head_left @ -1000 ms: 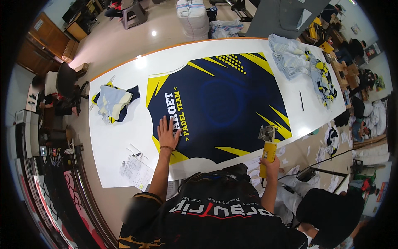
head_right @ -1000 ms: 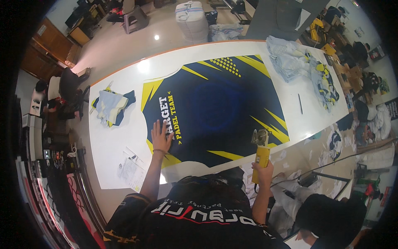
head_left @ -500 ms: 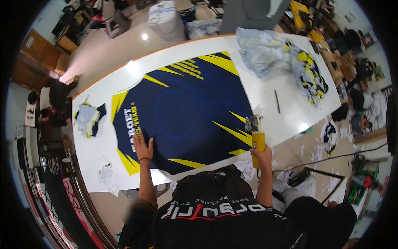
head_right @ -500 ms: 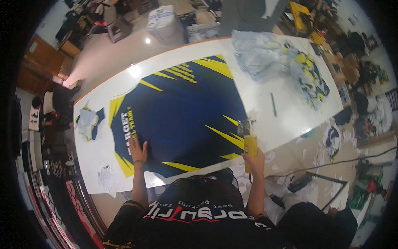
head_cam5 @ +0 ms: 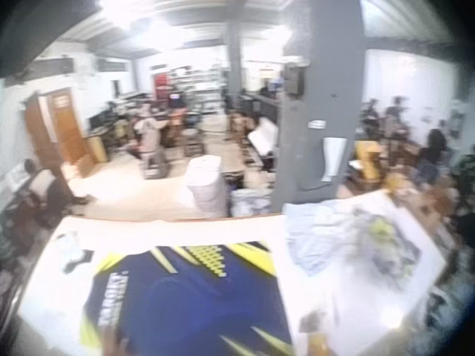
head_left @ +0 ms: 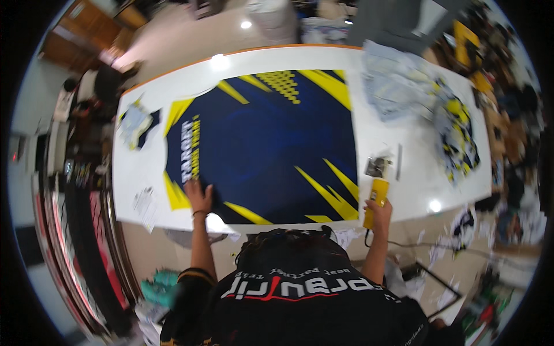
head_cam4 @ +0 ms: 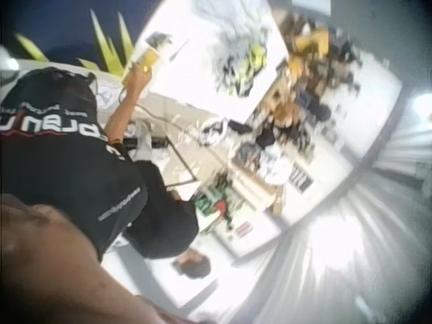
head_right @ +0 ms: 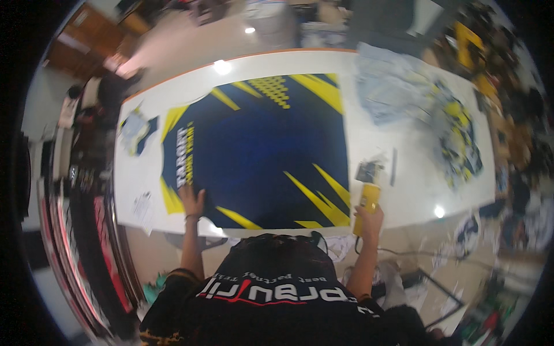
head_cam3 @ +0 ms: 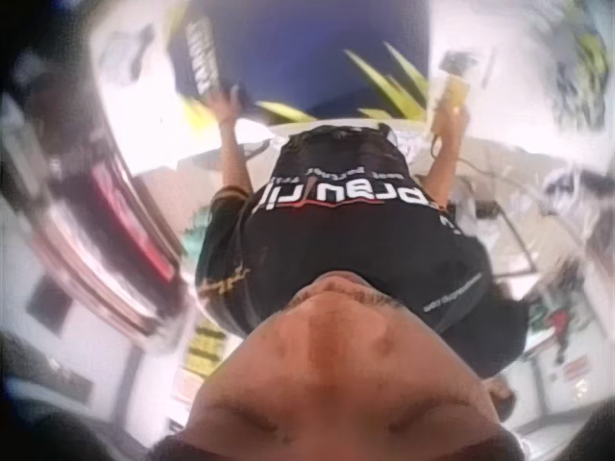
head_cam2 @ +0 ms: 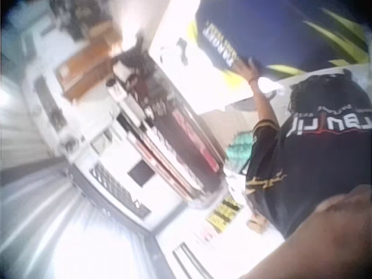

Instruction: The person uses a yellow electric fabric cutter to trim the edges of a large blue and yellow printed fabric piece laid on a white table. They guide the cutter along the perimeter, remove excess fabric scraps, and then fold the finished piece.

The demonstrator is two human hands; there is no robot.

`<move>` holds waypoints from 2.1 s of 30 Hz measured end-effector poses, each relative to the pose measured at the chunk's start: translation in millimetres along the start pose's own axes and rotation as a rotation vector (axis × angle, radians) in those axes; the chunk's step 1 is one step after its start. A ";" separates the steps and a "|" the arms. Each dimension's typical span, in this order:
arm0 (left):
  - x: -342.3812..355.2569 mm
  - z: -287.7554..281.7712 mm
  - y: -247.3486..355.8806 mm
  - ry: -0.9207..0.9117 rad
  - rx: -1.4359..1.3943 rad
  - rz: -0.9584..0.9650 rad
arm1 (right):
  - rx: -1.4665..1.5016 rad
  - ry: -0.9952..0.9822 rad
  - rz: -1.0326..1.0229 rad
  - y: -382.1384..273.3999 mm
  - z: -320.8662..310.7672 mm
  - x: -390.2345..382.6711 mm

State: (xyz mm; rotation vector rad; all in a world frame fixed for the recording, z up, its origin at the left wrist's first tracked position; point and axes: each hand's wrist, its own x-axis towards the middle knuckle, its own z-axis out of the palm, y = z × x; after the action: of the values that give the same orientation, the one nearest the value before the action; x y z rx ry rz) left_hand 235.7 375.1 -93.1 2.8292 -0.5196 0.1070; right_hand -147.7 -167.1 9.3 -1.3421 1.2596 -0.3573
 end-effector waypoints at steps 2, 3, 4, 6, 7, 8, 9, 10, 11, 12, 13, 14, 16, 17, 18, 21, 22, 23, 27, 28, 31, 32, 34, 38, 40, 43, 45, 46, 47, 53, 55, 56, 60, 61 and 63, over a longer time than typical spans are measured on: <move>-12.8 -9.5 29.4 -0.018 -0.018 -0.055 | 0.018 -0.022 -0.012 -3.7 3.7 5.8; -15.2 -13.3 31.8 -0.041 0.031 -0.139 | 0.017 -0.031 0.030 -6.1 5.7 6.6; -22.0 -18.3 29.1 -0.035 0.021 -0.200 | 0.006 -0.027 0.024 -11.3 10.3 4.9; -34.2 -27.5 21.9 -0.076 0.072 -0.379 | -0.018 -0.047 0.041 -20.6 13.8 5.8; -41.2 -32.3 13.7 -0.096 0.080 -0.479 | -0.029 -0.064 0.039 -21.4 15.1 9.8; -51.5 -34.6 4.2 -0.123 0.084 -0.570 | -0.039 -0.069 0.039 -19.5 11.8 11.6; -61.6 -38.0 -5.6 -0.121 0.083 -0.678 | -0.046 -0.070 0.041 -17.5 9.8 14.2; -68.0 -46.7 -9.1 -0.146 0.028 -0.760 | -0.021 -0.076 0.043 -13.7 7.1 20.5; -80.1 -40.2 -17.4 -0.042 0.065 -0.739 | 0.006 -0.081 0.045 -10.1 5.5 26.6; -88.7 -37.3 -18.5 0.061 0.103 -0.715 | 0.035 -0.085 0.049 -6.3 2.5 31.3; -92.2 -37.7 -15.1 0.063 0.071 -0.735 | 0.043 -0.088 0.055 -8.9 0.7 33.4; -93.7 -38.5 -12.5 0.066 0.040 -0.753 | 0.052 -0.091 0.061 -11.5 -0.4 35.6; -97.6 -37.5 -8.9 0.115 0.013 -0.726 | 0.064 -0.092 0.075 -14.7 -1.4 36.9; -100.2 -35.6 -7.7 0.161 0.017 -0.681 | 0.066 -0.089 0.081 -15.2 -1.5 36.3; -102.2 -33.5 -6.3 0.206 0.021 -0.635 | 0.069 -0.086 0.087 -15.8 -1.7 35.3; -98.9 -38.0 6.4 0.142 0.003 -0.512 | 0.066 -0.075 0.098 -19.1 2.7 22.7; -98.7 -39.6 8.3 0.122 0.006 -0.461 | 0.074 -0.083 0.098 -18.8 4.5 17.6; -98.3 -40.7 10.9 0.131 -0.026 -0.387 | 0.083 -0.091 0.098 -18.6 6.2 12.8; -94.2 -54.4 28.5 -0.059 0.012 -0.285 | 0.147 -0.115 0.063 -14.5 16.9 -9.0; -99.9 -56.3 22.4 -0.049 0.000 -0.324 | 0.139 -0.125 0.068 -17.0 23.5 -19.0; -112.3 -60.3 -5.4 -0.012 -0.004 -0.416 | 0.128 -0.153 0.066 -24.2 46.7 -50.8; -113.2 -62.7 -12.8 0.004 0.011 -0.438 | 0.134 -0.178 0.072 -24.6 52.4 -60.0; -113.5 -68.4 -27.5 0.043 0.024 -0.458 | 0.149 -0.231 0.088 -25.3 64.4 -78.0; -91.9 -82.6 -49.2 0.062 -0.012 -0.447 | 0.117 -0.310 0.064 -27.1 95.1 -113.5; -74.0 -84.0 -54.8 0.039 -0.025 -0.431 | 0.086 -0.318 0.045 -19.5 110.6 -128.3; -46.6 -75.8 -63.7 0.122 -0.067 -0.304 | 0.080 -0.303 -0.003 -8.1 138.9 -156.8; -28.6 -69.9 -61.4 0.138 -0.101 -0.237 | 0.096 -0.272 -0.041 4.2 158.2 -179.3; -23.9 -66.0 -59.6 0.126 -0.115 -0.213 | 0.093 -0.250 -0.026 9.4 168.6 -192.8; -19.3 -62.6 -57.9 0.105 -0.183 -0.153 | 0.090 -0.228 -0.012 12.5 179.2 -205.6; -5.8 -52.2 -14.0 0.000 -0.350 0.256 | 0.179 -0.125 0.046 43.5 230.2 -282.5; -7.3 -50.8 8.1 -0.072 -0.362 0.366 | 0.161 -0.108 0.057 47.2 233.3 -305.1; -7.9 -57.7 16.9 -0.140 -0.344 0.359 | 0.154 -0.114 0.057 42.4 237.5 -314.4; -7.1 -47.8 44.3 -0.195 -0.390 0.476 | 0.190 -0.022 0.069 28.1 241.1 -345.3; -4.1 -44.8 55.9 -0.225 -0.387 0.521 | 0.209 -0.012 0.072 26.4 236.7 -351.4; -4.6 -38.2 81.1 -0.285 -0.370 0.617 | 0.221 0.073 0.081 32.4 222.0 -363.0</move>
State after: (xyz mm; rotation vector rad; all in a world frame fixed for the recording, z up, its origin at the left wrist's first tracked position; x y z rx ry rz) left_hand 201.4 313.8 -37.2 2.2466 -1.3098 -0.2549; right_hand -113.4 249.7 94.2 -1.0959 1.2903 -0.4780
